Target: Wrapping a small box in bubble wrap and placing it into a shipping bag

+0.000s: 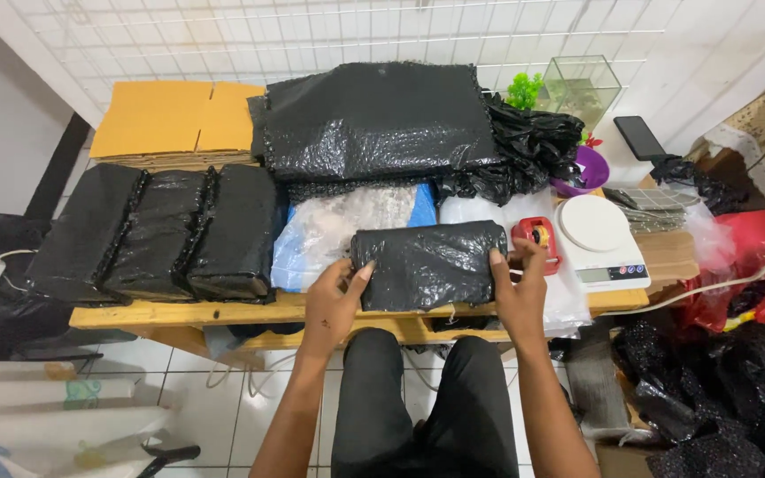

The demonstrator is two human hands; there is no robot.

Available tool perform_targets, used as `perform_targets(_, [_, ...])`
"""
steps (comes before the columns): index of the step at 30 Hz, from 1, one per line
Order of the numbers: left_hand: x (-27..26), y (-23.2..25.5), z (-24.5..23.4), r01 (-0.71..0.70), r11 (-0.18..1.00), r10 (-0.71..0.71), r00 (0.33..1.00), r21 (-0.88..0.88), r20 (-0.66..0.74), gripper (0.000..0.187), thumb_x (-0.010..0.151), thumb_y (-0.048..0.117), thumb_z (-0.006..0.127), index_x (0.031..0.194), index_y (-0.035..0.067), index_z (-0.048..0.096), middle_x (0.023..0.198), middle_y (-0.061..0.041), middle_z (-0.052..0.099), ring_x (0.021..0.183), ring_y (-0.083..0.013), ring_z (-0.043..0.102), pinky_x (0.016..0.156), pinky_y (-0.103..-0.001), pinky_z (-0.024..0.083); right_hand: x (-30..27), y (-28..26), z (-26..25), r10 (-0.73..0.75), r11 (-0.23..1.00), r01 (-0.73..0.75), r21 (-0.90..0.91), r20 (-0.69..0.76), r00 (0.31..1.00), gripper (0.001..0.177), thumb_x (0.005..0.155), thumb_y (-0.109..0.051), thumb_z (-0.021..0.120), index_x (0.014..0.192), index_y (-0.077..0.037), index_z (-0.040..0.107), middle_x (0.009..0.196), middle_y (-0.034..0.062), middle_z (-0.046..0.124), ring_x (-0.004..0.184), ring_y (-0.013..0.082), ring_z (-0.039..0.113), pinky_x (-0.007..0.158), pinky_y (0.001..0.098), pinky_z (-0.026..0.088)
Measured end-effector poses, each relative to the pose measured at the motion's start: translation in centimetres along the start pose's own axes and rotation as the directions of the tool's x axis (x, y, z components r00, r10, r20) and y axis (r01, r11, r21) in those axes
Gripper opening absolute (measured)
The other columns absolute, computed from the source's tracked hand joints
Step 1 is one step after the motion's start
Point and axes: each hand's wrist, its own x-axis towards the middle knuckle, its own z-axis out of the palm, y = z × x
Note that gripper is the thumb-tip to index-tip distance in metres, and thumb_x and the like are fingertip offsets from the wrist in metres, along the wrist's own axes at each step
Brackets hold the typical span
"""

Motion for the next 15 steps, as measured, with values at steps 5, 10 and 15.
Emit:
perform_targets(5, [1.5, -3.7, 0.5, -0.585, 0.763, 0.636, 0.756, 0.275, -0.157, 0.033, 0.099, 0.027, 0.068, 0.124, 0.006, 0.063, 0.121, -0.017, 0.061, 0.123, -0.0379, 0.059, 0.099, -0.052, 0.048, -0.3, 0.1, 0.5, -0.023, 1.0, 0.023, 0.01, -0.068, 0.997, 0.03, 0.103, -0.022, 0.07, 0.119, -0.004, 0.052, 0.099, 0.0157, 0.063, 0.089, 0.0351, 0.069, 0.073, 0.0444, 0.058])
perform_targets(10, [2.8, -5.1, 1.2, -0.868, 0.329, 0.943, 0.324, 0.372, -0.079, 0.027, 0.094, 0.003, 0.069, 0.118, 0.013, 0.075, 0.123, -0.001, 0.07, 0.12, -0.0242, 0.066, 0.098, -0.036, 0.049, 0.4, 1.9, 1.2, -0.437, 0.877, 0.4, -0.267, -0.093, 0.895, 0.02, 0.101, -0.013, 0.071, 0.11, -0.002, 0.056, 0.104, 0.0133, 0.052, 0.101, 0.0376, 0.061, 0.069, 0.0375, 0.058])
perform_targets(15, [3.4, -4.6, -0.2, -0.86, 0.274, 0.92, 0.366, 0.43, 0.144, 0.042, 0.089, 0.048, 0.075, 0.116, 0.015, 0.071, 0.121, -0.002, 0.067, 0.125, -0.0226, 0.06, 0.103, -0.04, 0.042, 2.4, 6.6, 1.5, -0.813, 0.516, 0.724, -0.457, 0.005, 0.583, 0.008, 0.097, -0.016, 0.072, 0.105, -0.014, 0.075, 0.109, 0.0053, 0.06, 0.107, 0.0309, 0.055, 0.099, 0.0443, 0.047])
